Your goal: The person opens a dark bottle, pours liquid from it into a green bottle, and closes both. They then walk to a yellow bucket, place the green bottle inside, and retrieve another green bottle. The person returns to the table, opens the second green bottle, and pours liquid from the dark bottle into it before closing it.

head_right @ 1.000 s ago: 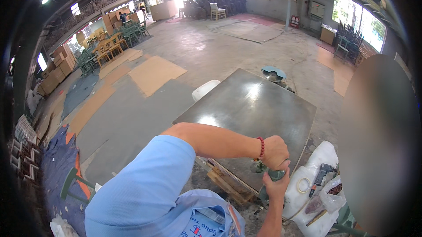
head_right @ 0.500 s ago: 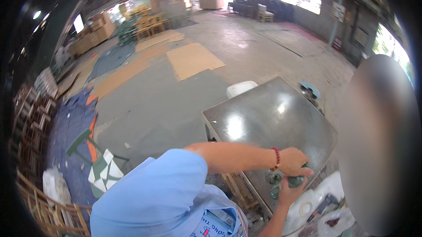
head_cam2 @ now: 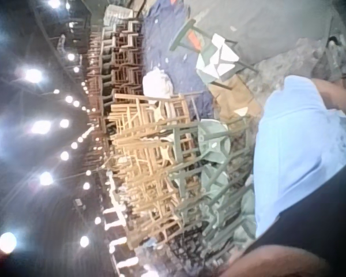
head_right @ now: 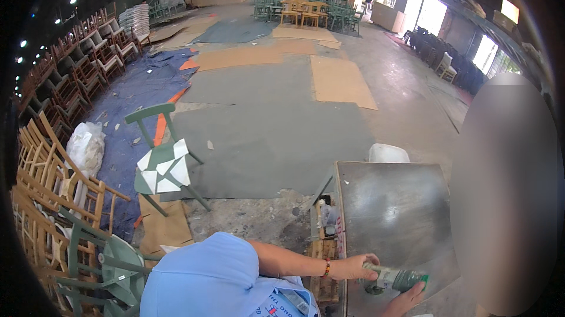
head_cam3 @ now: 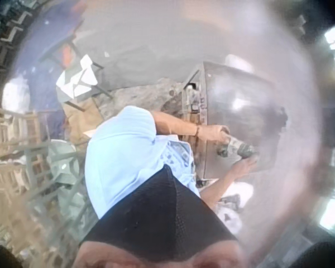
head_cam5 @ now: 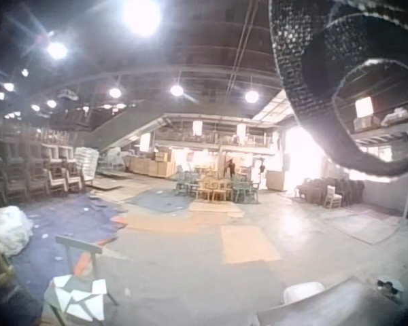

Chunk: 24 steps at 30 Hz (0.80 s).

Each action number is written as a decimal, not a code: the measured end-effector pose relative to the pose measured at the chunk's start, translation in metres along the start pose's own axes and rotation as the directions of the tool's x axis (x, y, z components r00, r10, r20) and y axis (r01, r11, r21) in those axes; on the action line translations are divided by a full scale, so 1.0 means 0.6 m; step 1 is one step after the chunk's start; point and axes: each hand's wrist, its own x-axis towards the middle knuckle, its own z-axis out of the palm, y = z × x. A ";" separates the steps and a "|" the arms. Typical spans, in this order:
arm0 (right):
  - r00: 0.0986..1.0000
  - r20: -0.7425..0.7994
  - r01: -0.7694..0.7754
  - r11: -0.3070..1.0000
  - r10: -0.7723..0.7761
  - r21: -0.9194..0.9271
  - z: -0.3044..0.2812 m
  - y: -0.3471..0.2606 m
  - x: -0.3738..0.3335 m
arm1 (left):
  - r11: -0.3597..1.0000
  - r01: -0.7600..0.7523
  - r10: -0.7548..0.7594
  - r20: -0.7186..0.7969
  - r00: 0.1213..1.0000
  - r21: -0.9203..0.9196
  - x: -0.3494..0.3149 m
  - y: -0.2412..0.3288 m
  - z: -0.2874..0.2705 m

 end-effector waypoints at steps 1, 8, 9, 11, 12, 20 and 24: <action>0.999 0.029 -0.019 0.990 0.024 -0.141 0.007 -0.021 0.006 | 0.995 -0.020 0.028 -0.071 0.997 0.099 -0.009 0.011 -0.012; 0.984 0.158 0.150 0.843 -0.079 -0.517 -0.006 -0.049 0.082 | 0.821 -0.329 0.419 -0.101 0.902 0.467 -0.020 0.068 -0.046; 0.987 0.159 0.085 0.842 0.002 -0.533 0.012 -0.054 0.087 | 0.795 -0.374 0.493 -0.151 0.857 0.478 -0.016 0.068 -0.055; 0.976 0.159 -0.036 0.825 0.151 -0.565 0.062 -0.083 0.108 | 0.726 -0.460 0.635 -0.242 0.733 0.511 -0.001 0.070 -0.075; 0.962 0.129 -0.124 0.805 0.241 -0.580 0.081 -0.109 0.121 | 0.720 -0.482 0.653 -0.251 0.715 0.499 0.011 0.075 -0.083; 0.968 0.144 0.237 0.551 -0.207 -0.800 0.161 -0.125 0.224 | 0.966 -0.209 0.151 -0.323 0.934 -0.153 0.094 0.176 -0.145; 0.943 0.303 0.331 0.510 -0.141 -0.794 0.268 -0.193 0.236 | 0.906 -0.323 0.182 -0.436 0.881 -0.273 0.120 0.171 -0.198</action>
